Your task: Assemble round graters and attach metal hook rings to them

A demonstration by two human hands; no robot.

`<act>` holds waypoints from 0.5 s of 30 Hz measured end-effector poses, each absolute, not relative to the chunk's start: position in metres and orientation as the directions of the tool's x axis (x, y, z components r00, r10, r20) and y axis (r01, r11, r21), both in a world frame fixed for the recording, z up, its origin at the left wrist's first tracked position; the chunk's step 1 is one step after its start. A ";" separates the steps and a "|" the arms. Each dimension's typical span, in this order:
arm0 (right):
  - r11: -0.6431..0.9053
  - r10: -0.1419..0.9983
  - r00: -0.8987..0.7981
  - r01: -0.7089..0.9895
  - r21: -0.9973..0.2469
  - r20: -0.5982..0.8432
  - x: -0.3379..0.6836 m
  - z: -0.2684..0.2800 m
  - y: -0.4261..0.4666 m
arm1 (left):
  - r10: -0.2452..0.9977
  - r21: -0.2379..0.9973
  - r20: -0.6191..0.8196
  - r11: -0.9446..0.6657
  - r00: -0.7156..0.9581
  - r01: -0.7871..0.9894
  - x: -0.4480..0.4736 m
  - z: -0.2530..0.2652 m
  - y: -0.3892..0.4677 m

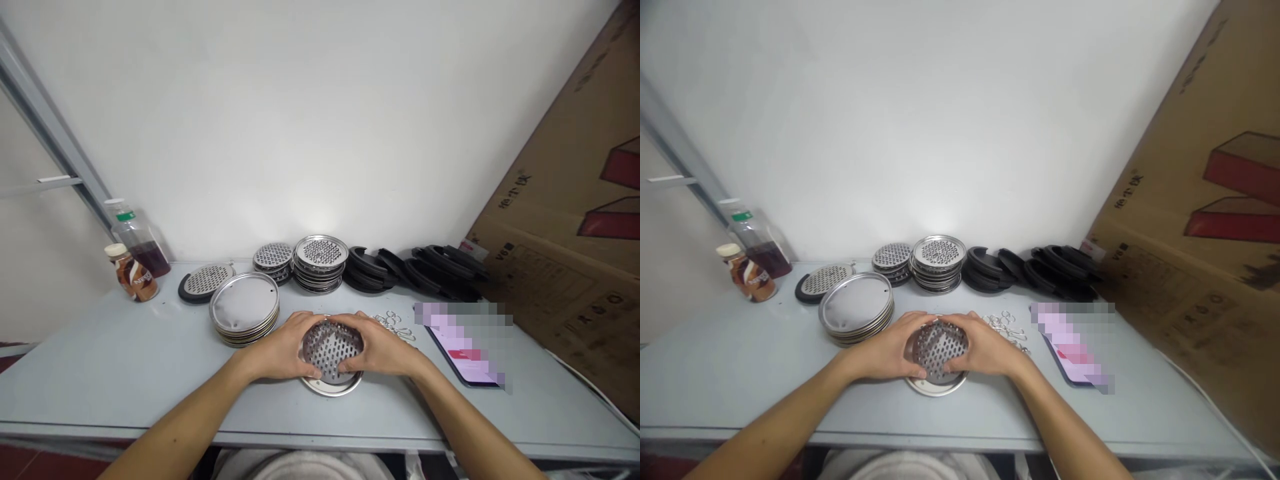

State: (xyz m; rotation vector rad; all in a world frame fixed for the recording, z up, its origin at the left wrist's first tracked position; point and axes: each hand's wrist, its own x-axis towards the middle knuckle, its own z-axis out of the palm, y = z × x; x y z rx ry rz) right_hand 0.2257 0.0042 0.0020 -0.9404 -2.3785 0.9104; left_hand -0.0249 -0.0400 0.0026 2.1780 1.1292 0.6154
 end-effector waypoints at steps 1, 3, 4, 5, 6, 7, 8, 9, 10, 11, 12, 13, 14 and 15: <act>0.557 0.718 -0.681 0.441 -0.703 0.142 0.225 0.002 0.004 | 0.839 0.691 0.124 -0.456 0.530 0.561 -0.025 0.004 -0.040; 0.555 0.720 -0.680 0.446 -0.702 0.138 0.224 0.002 0.003 | 0.841 0.686 0.119 -0.454 0.528 0.568 -0.025 0.006 -0.041; 0.552 0.722 -0.679 0.450 -0.702 0.132 0.224 0.002 0.003 | 0.842 0.685 0.115 -0.451 0.527 0.572 -0.025 0.006 -0.041; 0.547 0.725 -0.677 0.454 -0.703 0.127 0.224 0.002 0.003 | 0.844 0.685 0.112 -0.448 0.525 0.575 -0.025 0.007 -0.041; 0.544 0.726 -0.676 0.456 -0.704 0.123 0.224 0.002 0.003 | 0.844 0.686 0.108 -0.446 0.526 0.575 -0.025 0.008 -0.041; 0.543 0.725 -0.678 0.456 -0.705 0.120 0.223 0.001 0.003 | 0.844 0.688 0.104 -0.443 0.526 0.574 -0.025 0.008 -0.041; 0.543 0.723 -0.680 0.455 -0.706 0.118 0.223 0.001 0.003 | 0.844 0.689 0.101 -0.441 0.526 0.575 -0.026 0.008 -0.041; 0.544 0.721 -0.683 0.454 -0.706 0.117 0.223 0.001 0.003 | 0.845 0.688 0.098 -0.440 0.526 0.577 -0.026 0.008 -0.041; 0.546 0.718 -0.686 0.452 -0.706 0.117 0.223 0.002 0.003 | 0.844 0.687 0.095 -0.440 0.528 0.579 -0.026 0.007 -0.041; 0.549 0.715 -0.689 0.449 -0.704 0.118 0.223 0.002 0.003 | 0.843 0.685 0.093 -0.440 0.530 0.580 -0.026 0.007 -0.041; 0.554 0.711 -0.692 0.446 -0.703 0.121 0.223 0.002 0.002 | 0.842 0.684 0.092 -0.441 0.531 0.580 -0.027 0.007 -0.041; 0.559 0.707 -0.695 0.441 -0.702 0.127 0.222 0.002 0.002 | 0.841 0.685 0.094 -0.442 0.532 0.579 -0.027 0.006 -0.041; 0.564 0.703 -0.698 0.435 -0.702 0.132 0.222 0.003 0.002 | 0.840 0.686 0.097 -0.445 0.533 0.576 -0.027 0.006 -0.041; 0.567 0.700 -0.701 0.430 -0.702 0.136 0.222 0.003 0.002 | 0.840 0.687 0.101 -0.447 0.533 0.573 -0.027 0.006 -0.041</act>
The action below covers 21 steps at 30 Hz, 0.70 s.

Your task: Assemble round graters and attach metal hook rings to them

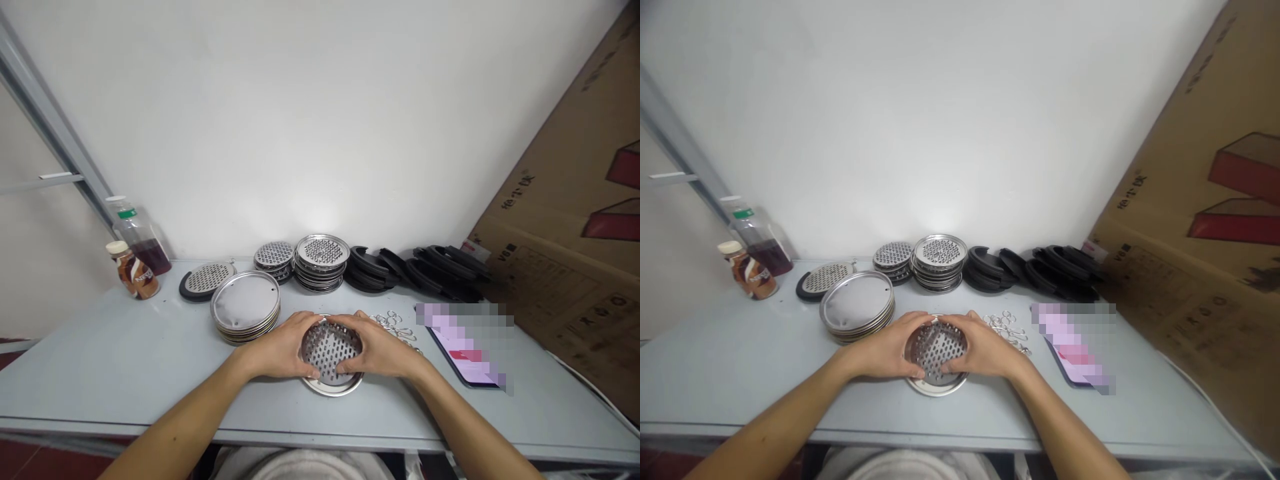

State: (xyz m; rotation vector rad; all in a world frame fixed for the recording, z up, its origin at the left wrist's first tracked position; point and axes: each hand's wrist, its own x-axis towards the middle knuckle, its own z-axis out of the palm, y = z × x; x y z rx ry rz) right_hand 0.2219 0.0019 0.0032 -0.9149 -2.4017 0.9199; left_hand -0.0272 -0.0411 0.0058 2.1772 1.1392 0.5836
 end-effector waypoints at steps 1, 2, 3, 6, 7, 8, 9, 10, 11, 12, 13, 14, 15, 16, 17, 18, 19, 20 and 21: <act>0.569 0.698 -0.703 0.428 -0.703 0.136 0.222 0.003 0.002 | 0.840 0.688 0.105 -0.448 0.533 0.571 -0.027 0.006 -0.041; 0.569 0.697 -0.705 0.428 -0.702 0.135 0.222 0.004 0.002 | 0.840 0.688 0.107 -0.449 0.533 0.570 -0.027 0.006 -0.042; 0.569 0.696 -0.705 0.430 -0.701 0.132 0.221 0.003 0.002 | 0.840 0.687 0.105 -0.449 0.533 0.572 -0.027 0.007 -0.042; 0.578 0.693 -0.708 0.435 -0.690 0.134 0.221 0.000 0.003 | 0.845 0.677 0.078 -0.434 0.529 0.594 -0.026 0.009 -0.044; 0.585 0.691 -0.709 0.434 -0.686 0.140 0.221 -0.002 0.004 | 0.845 0.672 0.070 -0.433 0.529 0.601 -0.026 0.010 -0.044; 0.593 0.687 -0.711 0.430 -0.681 0.149 0.221 -0.004 0.004 | 0.845 0.666 0.068 -0.435 0.531 0.606 -0.026 0.010 -0.045; 0.602 0.682 -0.714 0.425 -0.676 0.158 0.221 -0.005 0.004 | 0.843 0.662 0.071 -0.440 0.534 0.607 -0.026 0.011 -0.045; 0.610 0.678 -0.715 0.421 -0.672 0.168 0.221 -0.007 0.005 | 0.840 0.659 0.077 -0.447 0.538 0.605 -0.026 0.011 -0.045; 0.616 0.675 -0.716 0.417 -0.669 0.175 0.220 -0.007 0.005 | 0.838 0.658 0.083 -0.452 0.539 0.602 -0.026 0.011 -0.046; 0.619 0.676 -0.714 0.415 -0.667 0.183 0.220 -0.007 0.005 | 0.839 0.659 0.086 -0.453 0.538 0.601 -0.026 0.011 -0.046; 0.619 0.681 -0.707 0.415 -0.667 0.191 0.221 -0.007 0.005 | 0.841 0.660 0.086 -0.450 0.535 0.602 -0.026 0.011 -0.046; 0.613 0.694 -0.691 0.421 -0.668 0.201 0.221 -0.005 0.006 | 0.843 0.660 0.082 -0.446 0.532 0.605 -0.026 0.011 -0.046; 0.599 0.717 -0.664 0.433 -0.673 0.212 0.221 -0.004 0.007 | 0.845 0.658 0.077 -0.442 0.530 0.610 -0.026 0.010 -0.047; 0.578 0.750 -0.622 0.451 -0.681 0.224 0.222 -0.003 0.008 | 0.847 0.656 0.071 -0.438 0.527 0.615 -0.026 0.010 -0.047; 0.551 0.788 -0.566 0.473 -0.688 0.242 0.224 -0.002 0.011 | 0.849 0.652 0.067 -0.435 0.525 0.621 -0.027 0.010 -0.047; 0.519 0.827 -0.498 0.498 -0.694 0.261 0.225 -0.002 0.014 | 0.850 0.649 0.063 -0.433 0.522 0.626 -0.027 0.010 -0.047; 0.487 0.860 -0.428 0.525 -0.698 0.279 0.227 -0.002 0.017 | 0.852 0.647 0.061 -0.430 0.520 0.630 -0.027 0.010 -0.047; 0.460 0.883 -0.365 0.550 -0.697 0.295 0.229 -0.003 0.020 | 0.853 0.645 0.058 -0.428 0.518 0.633 -0.027 0.009 -0.047; 0.439 0.897 -0.317 0.571 -0.693 0.308 0.230 -0.005 0.024 | 0.854 0.643 0.056 -0.428 0.518 0.635 -0.028 0.009 -0.047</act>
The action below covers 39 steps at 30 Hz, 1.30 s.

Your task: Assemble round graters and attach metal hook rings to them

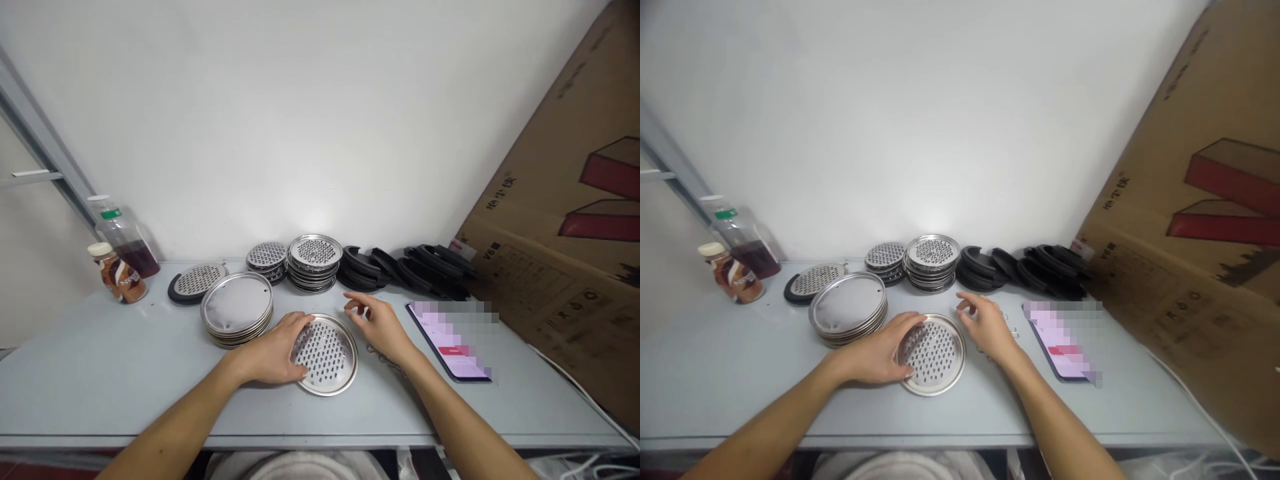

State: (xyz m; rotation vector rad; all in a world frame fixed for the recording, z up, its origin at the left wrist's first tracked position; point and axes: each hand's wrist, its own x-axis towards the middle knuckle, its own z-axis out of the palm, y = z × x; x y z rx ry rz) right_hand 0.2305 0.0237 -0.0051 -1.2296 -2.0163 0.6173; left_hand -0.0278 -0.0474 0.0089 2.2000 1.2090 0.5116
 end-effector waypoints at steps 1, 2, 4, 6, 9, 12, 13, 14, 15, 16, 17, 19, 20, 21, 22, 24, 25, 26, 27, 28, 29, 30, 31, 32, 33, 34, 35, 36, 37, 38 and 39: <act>0.427 0.904 -0.288 0.587 -0.688 0.316 0.232 -0.007 0.026 | 0.853 0.642 0.056 -0.429 0.519 0.635 -0.028 0.008 -0.047; 0.421 0.907 -0.278 0.598 -0.682 0.316 0.233 -0.009 0.029 | 0.851 0.640 0.057 -0.432 0.521 0.636 -0.029 0.008 -0.047; 0.426 0.904 -0.300 0.601 -0.676 0.304 0.233 -0.012 0.030 | 0.851 0.636 0.056 -0.433 0.521 0.639 -0.029 0.007 -0.048; 0.441 0.896 -0.335 0.600 -0.668 0.290 0.231 -0.013 0.029 | 0.854 0.633 0.050 -0.428 0.517 0.646 -0.029 0.007 -0.047; 0.468 0.876 -0.409 0.595 -0.653 0.255 0.229 -0.012 0.025 | 0.858 0.634 0.040 -0.418 0.513 0.651 -0.029 0.007 -0.047; 0.482 0.861 -0.454 0.587 -0.650 0.229 0.227 -0.013 0.023 | 0.855 0.632 0.046 -0.425 0.517 0.648 -0.028 0.007 -0.047; 0.480 0.862 -0.454 0.587 -0.652 0.227 0.227 -0.013 0.023 | 0.855 0.631 0.047 -0.427 0.517 0.648 -0.028 0.007 -0.047; 0.477 0.864 -0.451 0.588 -0.653 0.225 0.227 -0.014 0.023 | 0.855 0.632 0.047 -0.426 0.516 0.648 -0.029 0.007 -0.047; 0.474 0.866 -0.447 0.591 -0.653 0.224 0.226 -0.014 0.023 | 0.856 0.635 0.047 -0.424 0.515 0.646 -0.029 0.008 -0.047; 0.473 0.867 -0.444 0.594 -0.651 0.224 0.226 -0.014 0.024 | 0.855 0.640 0.048 -0.423 0.516 0.641 -0.029 0.008 -0.047; 0.474 0.867 -0.444 0.597 -0.648 0.225 0.226 -0.014 0.024 | 0.853 0.646 0.049 -0.424 0.520 0.635 -0.029 0.008 -0.047; 0.479 0.866 -0.446 0.605 -0.636 0.227 0.226 -0.014 0.024 | 0.848 0.662 0.041 -0.419 0.529 0.622 -0.029 0.008 -0.047; 0.482 0.864 -0.450 0.608 -0.631 0.226 0.226 -0.014 0.024 | 0.847 0.668 0.032 -0.413 0.530 0.619 -0.029 0.008 -0.047; 0.485 0.862 -0.454 0.610 -0.627 0.224 0.226 -0.013 0.024 | 0.848 0.672 0.024 -0.405 0.529 0.619 -0.028 0.009 -0.047; 0.487 0.860 -0.460 0.611 -0.623 0.221 0.226 -0.013 0.023 | 0.850 0.675 0.017 -0.399 0.527 0.621 -0.028 0.009 -0.047; 0.490 0.857 -0.470 0.614 -0.619 0.213 0.227 -0.013 0.023 | 0.853 0.674 0.015 -0.394 0.522 0.625 -0.026 0.010 -0.047; 0.491 0.856 -0.474 0.615 -0.617 0.208 0.227 -0.013 0.023 | 0.853 0.672 0.018 -0.397 0.522 0.625 -0.026 0.011 -0.048; 0.490 0.856 -0.475 0.619 -0.615 0.205 0.227 -0.014 0.023 | 0.852 0.671 0.020 -0.399 0.523 0.624 -0.025 0.011 -0.048; 0.488 0.858 -0.473 0.622 -0.613 0.202 0.227 -0.014 0.023 | 0.851 0.672 0.021 -0.401 0.525 0.623 -0.025 0.012 -0.048; 0.486 0.859 -0.472 0.625 -0.611 0.201 0.227 -0.015 0.024 | 0.851 0.674 0.024 -0.402 0.525 0.620 -0.025 0.012 -0.048; 0.485 0.859 -0.471 0.626 -0.611 0.200 0.227 -0.015 0.024 | 0.850 0.676 0.027 -0.403 0.526 0.617 -0.025 0.012 -0.048; 0.485 0.859 -0.472 0.626 -0.611 0.199 0.227 -0.016 0.024 | 0.850 0.679 0.031 -0.404 0.525 0.614 -0.025 0.013 -0.048; 0.485 0.859 -0.472 0.626 -0.611 0.198 0.226 -0.016 0.024 | 0.851 0.681 0.034 -0.404 0.524 0.611 -0.025 0.013 -0.048; 0.485 0.858 -0.473 0.627 -0.609 0.197 0.226 -0.016 0.024 | 0.851 0.682 0.037 -0.404 0.523 0.610 -0.025 0.012 -0.048; 0.486 0.858 -0.474 0.628 -0.607 0.197 0.226 -0.016 0.024 | 0.851 0.682 0.039 -0.405 0.523 0.609 -0.026 0.012 -0.048; 0.487 0.858 -0.473 0.630 -0.605 0.198 0.227 -0.016 0.024 | 0.852 0.682 0.042 -0.407 0.523 0.608 -0.026 0.011 -0.048; 0.488 0.858 -0.472 0.632 -0.602 0.200 0.227 -0.016 0.024 | 0.852 0.681 0.045 -0.409 0.522 0.608 -0.026 0.010 -0.048; 0.490 0.858 -0.473 0.633 -0.599 0.202 0.227 -0.015 0.024 | 0.850 0.679 0.048 -0.412 0.524 0.607 -0.026 0.009 -0.049; 0.491 0.857 -0.474 0.635 -0.597 0.202 0.227 -0.015 0.024 | 0.848 0.677 0.051 -0.417 0.527 0.606 -0.026 0.009 -0.049; 0.490 0.858 -0.474 0.636 -0.596 0.200 0.227 -0.015 0.024 | 0.847 0.672 0.056 -0.423 0.528 0.608 -0.026 0.009 -0.050; 0.488 0.859 -0.473 0.637 -0.597 0.198 0.227 -0.015 0.024 | 0.848 0.662 0.064 -0.431 0.526 0.614 -0.025 0.011 -0.050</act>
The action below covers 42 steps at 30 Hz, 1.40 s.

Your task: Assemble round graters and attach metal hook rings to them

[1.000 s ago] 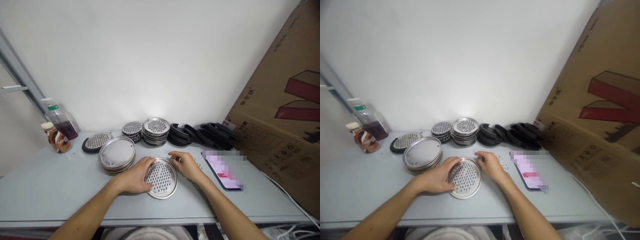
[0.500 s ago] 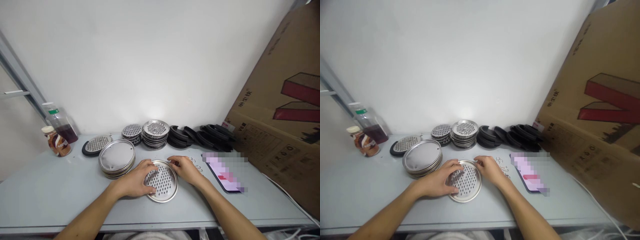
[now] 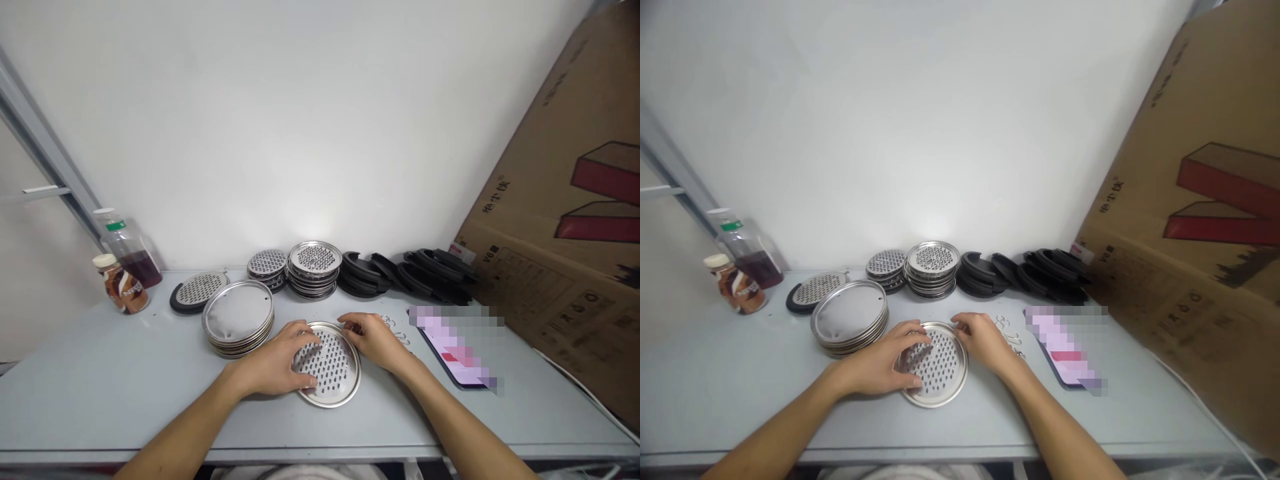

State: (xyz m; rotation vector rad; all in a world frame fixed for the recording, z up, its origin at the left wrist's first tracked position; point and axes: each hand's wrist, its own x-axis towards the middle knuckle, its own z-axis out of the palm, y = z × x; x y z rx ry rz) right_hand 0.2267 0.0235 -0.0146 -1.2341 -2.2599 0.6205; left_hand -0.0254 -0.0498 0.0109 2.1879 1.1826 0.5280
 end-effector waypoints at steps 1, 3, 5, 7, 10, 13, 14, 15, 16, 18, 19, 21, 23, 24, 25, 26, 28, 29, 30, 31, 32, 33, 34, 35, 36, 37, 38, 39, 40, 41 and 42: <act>0.487 0.859 -0.473 0.636 -0.598 0.196 0.227 -0.014 0.024 | 0.851 0.641 0.081 -0.443 0.519 0.626 -0.025 0.013 -0.049; 0.485 0.860 -0.472 0.633 -0.603 0.195 0.226 -0.014 0.024 | 0.859 0.551 0.168 -0.488 0.483 0.677 -0.022 0.023 -0.044; 0.487 0.858 -0.474 0.628 -0.607 0.198 0.226 -0.013 0.024 | 0.845 0.403 0.312 -0.531 0.434 0.745 -0.019 0.035 -0.031; 0.488 0.858 -0.474 0.627 -0.607 0.199 0.226 -0.013 0.024 | 0.811 0.280 0.437 -0.533 0.388 0.799 -0.017 0.049 -0.012; 0.488 0.857 -0.473 0.623 -0.611 0.203 0.227 -0.013 0.024 | 0.795 0.221 0.514 -0.487 0.323 0.845 -0.016 0.063 0.025; 0.494 0.853 -0.479 0.617 -0.613 0.205 0.227 -0.013 0.024 | 0.781 0.162 0.536 -0.468 0.321 0.869 -0.017 0.067 0.055; 0.497 0.852 -0.480 0.617 -0.611 0.208 0.227 -0.013 0.024 | 0.778 0.142 0.534 -0.468 0.330 0.872 -0.018 0.067 0.061; 0.499 0.851 -0.480 0.617 -0.608 0.211 0.227 -0.013 0.024 | 0.776 0.122 0.531 -0.468 0.341 0.875 -0.018 0.067 0.066; 0.501 0.851 -0.479 0.618 -0.606 0.215 0.227 -0.014 0.024 | 0.774 0.102 0.526 -0.468 0.352 0.878 -0.018 0.067 0.069; 0.503 0.851 -0.478 0.621 -0.601 0.218 0.227 -0.015 0.024 | 0.772 0.065 0.515 -0.468 0.372 0.881 -0.018 0.066 0.071; 0.503 0.851 -0.478 0.622 -0.600 0.217 0.227 -0.015 0.024 | 0.771 0.048 0.509 -0.470 0.383 0.882 -0.018 0.065 0.071; 0.503 0.851 -0.480 0.625 -0.597 0.213 0.227 -0.015 0.024 | 0.767 0.014 0.494 -0.477 0.409 0.879 -0.017 0.064 0.070; 0.498 0.853 -0.480 0.627 -0.599 0.207 0.227 -0.015 0.024 | 0.763 -0.015 0.478 -0.487 0.434 0.873 -0.016 0.063 0.068; 0.496 0.853 -0.481 0.628 -0.600 0.202 0.227 -0.014 0.024 | 0.762 -0.027 0.470 -0.493 0.446 0.870 -0.016 0.063 0.068; 0.496 0.852 -0.485 0.628 -0.600 0.197 0.227 -0.014 0.024 | 0.760 -0.036 0.463 -0.498 0.456 0.866 -0.016 0.062 0.068; 0.497 0.850 -0.490 0.628 -0.598 0.193 0.227 -0.013 0.023 | 0.758 -0.043 0.456 -0.504 0.466 0.863 -0.016 0.063 0.068; 0.515 0.838 -0.512 0.625 -0.587 0.189 0.226 -0.010 0.021 | 0.753 -0.051 0.443 -0.521 0.487 0.852 -0.016 0.064 0.069; 0.533 0.825 -0.530 0.619 -0.577 0.194 0.225 -0.008 0.019 | 0.749 -0.053 0.436 -0.532 0.499 0.845 -0.016 0.065 0.069; 0.555 0.810 -0.549 0.610 -0.565 0.204 0.225 -0.006 0.017 | 0.745 -0.052 0.430 -0.543 0.510 0.838 -0.016 0.067 0.070; 0.579 0.793 -0.571 0.598 -0.553 0.213 0.224 -0.004 0.015 | 0.742 -0.049 0.424 -0.554 0.520 0.831 -0.017 0.068 0.070; 0.601 0.776 -0.592 0.586 -0.543 0.219 0.224 -0.002 0.013 | 0.740 -0.042 0.419 -0.563 0.527 0.825 -0.017 0.069 0.070; 0.618 0.760 -0.611 0.576 -0.536 0.220 0.224 0.000 0.011 | 0.739 -0.033 0.416 -0.570 0.530 0.821 -0.018 0.070 0.070; 0.629 0.748 -0.628 0.569 -0.530 0.213 0.224 0.003 0.008 | 0.740 -0.022 0.413 -0.575 0.531 0.818 -0.018 0.070 0.070; 0.636 0.739 -0.643 0.566 -0.524 0.202 0.224 0.005 0.006 | 0.742 -0.009 0.410 -0.579 0.531 0.816 -0.018 0.070 0.071; 0.642 0.730 -0.657 0.566 -0.518 0.188 0.225 0.006 0.003 | 0.745 0.006 0.408 -0.581 0.528 0.814 -0.019 0.070 0.071; 0.647 0.723 -0.669 0.567 -0.510 0.174 0.226 0.007 0.000 | 0.748 0.021 0.406 -0.582 0.525 0.813 -0.019 0.070 0.072; 0.653 0.714 -0.681 0.569 -0.499 0.159 0.228 0.007 -0.004 | 0.752 0.037 0.405 -0.582 0.520 0.813 -0.019 0.070 0.072; 0.661 0.705 -0.695 0.571 -0.487 0.141 0.229 0.006 -0.007 | 0.756 0.054 0.406 -0.580 0.513 0.813 -0.019 0.070 0.073; 0.668 0.695 -0.708 0.573 -0.475 0.122 0.231 0.005 -0.010 | 0.761 0.071 0.407 -0.577 0.505 0.813 -0.019 0.070 0.073; 0.673 0.687 -0.720 0.576 -0.464 0.102 0.232 0.003 -0.012 | 0.766 0.090 0.409 -0.574 0.496 0.814 -0.019 0.070 0.073; 0.675 0.681 -0.727 0.580 -0.455 0.083 0.233 0.001 -0.014 | 0.772 0.110 0.410 -0.571 0.486 0.814 -0.019 0.071 0.073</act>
